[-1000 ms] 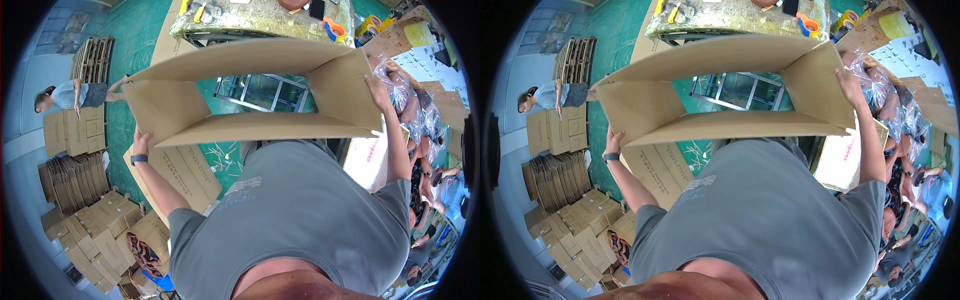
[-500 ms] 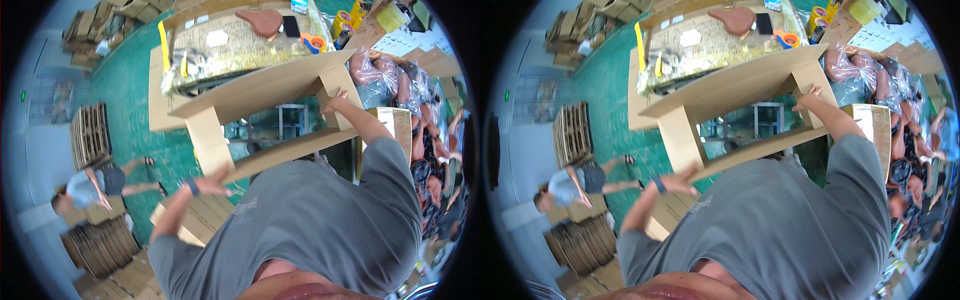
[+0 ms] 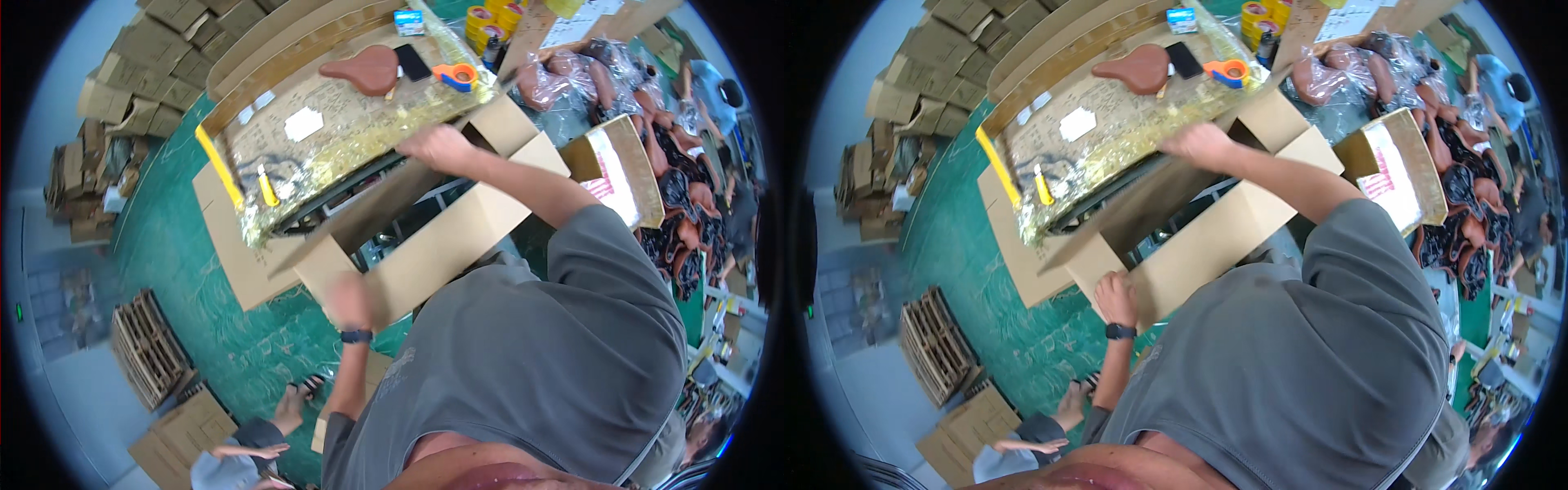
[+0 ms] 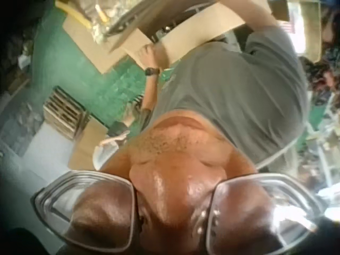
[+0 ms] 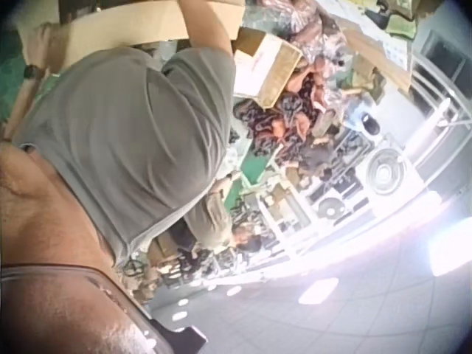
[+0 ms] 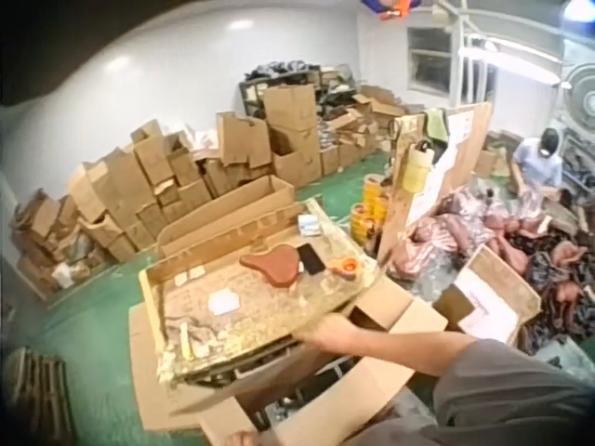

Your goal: Packing bicycle seats into cardboard boxes and sealing them with tape.

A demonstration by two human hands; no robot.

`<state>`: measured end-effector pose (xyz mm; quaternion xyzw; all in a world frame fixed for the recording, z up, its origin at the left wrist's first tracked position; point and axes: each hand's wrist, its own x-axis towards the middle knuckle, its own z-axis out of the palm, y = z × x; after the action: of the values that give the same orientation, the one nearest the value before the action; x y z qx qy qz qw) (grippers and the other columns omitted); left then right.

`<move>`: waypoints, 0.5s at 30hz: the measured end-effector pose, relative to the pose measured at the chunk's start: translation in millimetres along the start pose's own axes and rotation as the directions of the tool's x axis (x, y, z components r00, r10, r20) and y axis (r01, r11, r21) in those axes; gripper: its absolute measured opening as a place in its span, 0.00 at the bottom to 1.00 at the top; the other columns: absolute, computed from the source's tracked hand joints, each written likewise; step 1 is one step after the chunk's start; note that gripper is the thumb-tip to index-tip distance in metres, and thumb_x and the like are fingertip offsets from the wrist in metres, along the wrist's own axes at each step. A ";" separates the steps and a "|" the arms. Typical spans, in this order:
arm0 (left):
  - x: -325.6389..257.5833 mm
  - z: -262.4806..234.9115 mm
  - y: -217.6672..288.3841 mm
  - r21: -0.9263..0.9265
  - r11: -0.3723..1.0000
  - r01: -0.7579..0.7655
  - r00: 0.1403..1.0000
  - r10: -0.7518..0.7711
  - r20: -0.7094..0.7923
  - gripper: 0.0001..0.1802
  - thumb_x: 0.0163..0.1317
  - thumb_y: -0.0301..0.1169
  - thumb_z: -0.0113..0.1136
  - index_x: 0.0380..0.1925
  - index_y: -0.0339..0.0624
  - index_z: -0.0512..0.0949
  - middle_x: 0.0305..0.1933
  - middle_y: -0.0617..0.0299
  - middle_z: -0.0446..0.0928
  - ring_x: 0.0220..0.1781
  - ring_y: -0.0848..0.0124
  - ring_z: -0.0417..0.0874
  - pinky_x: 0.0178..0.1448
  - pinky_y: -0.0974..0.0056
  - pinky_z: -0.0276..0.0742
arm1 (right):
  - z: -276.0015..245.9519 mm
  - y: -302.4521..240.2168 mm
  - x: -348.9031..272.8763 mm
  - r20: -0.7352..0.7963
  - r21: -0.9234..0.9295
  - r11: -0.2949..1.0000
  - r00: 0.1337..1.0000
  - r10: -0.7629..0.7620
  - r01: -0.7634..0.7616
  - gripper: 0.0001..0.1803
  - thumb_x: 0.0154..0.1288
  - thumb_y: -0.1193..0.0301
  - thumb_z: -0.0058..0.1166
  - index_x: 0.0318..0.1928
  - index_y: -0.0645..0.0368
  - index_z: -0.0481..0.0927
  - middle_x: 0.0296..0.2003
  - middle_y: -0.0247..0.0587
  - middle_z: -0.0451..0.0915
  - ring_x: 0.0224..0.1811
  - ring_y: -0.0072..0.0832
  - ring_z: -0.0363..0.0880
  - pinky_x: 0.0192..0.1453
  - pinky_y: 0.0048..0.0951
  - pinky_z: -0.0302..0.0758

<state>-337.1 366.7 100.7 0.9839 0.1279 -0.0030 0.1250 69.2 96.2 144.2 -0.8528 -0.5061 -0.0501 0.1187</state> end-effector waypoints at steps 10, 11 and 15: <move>144.7 31.8 117.1 -0.015 0.992 -0.128 0.989 0.129 0.070 0.58 0.63 0.66 0.70 0.84 0.43 0.63 0.91 0.33 0.47 0.93 0.38 0.43 0.89 0.26 0.36 | 29.3 41.5 -63.2 0.297 0.642 0.681 0.933 0.202 -0.352 0.26 0.74 0.58 0.64 0.67 0.54 0.84 0.66 0.58 0.83 0.73 0.54 0.78 0.77 0.52 0.74; 146.7 39.3 117.5 0.007 0.992 -0.129 0.983 0.126 0.136 0.58 0.64 0.66 0.69 0.84 0.42 0.63 0.91 0.33 0.48 0.93 0.38 0.44 0.89 0.26 0.35 | 26.8 79.5 -34.2 -0.022 0.586 0.775 0.951 0.307 -0.237 0.18 0.66 0.69 0.67 0.55 0.58 0.87 0.49 0.52 0.89 0.59 0.52 0.86 0.67 0.49 0.81; 170.3 34.3 133.3 0.005 0.991 -0.137 0.973 0.133 0.188 0.53 0.68 0.63 0.67 0.85 0.50 0.63 0.91 0.35 0.49 0.92 0.36 0.45 0.90 0.30 0.38 | 77.0 260.6 22.7 -0.150 -0.076 0.838 0.837 0.526 -0.540 0.19 0.70 0.71 0.62 0.58 0.59 0.77 0.48 0.54 0.88 0.59 0.51 0.85 0.62 0.51 0.80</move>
<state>-137.8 276.2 93.7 0.9867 0.0484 -0.0882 0.1276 305.6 15.3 34.8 -0.9607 -0.2364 -0.0964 0.1093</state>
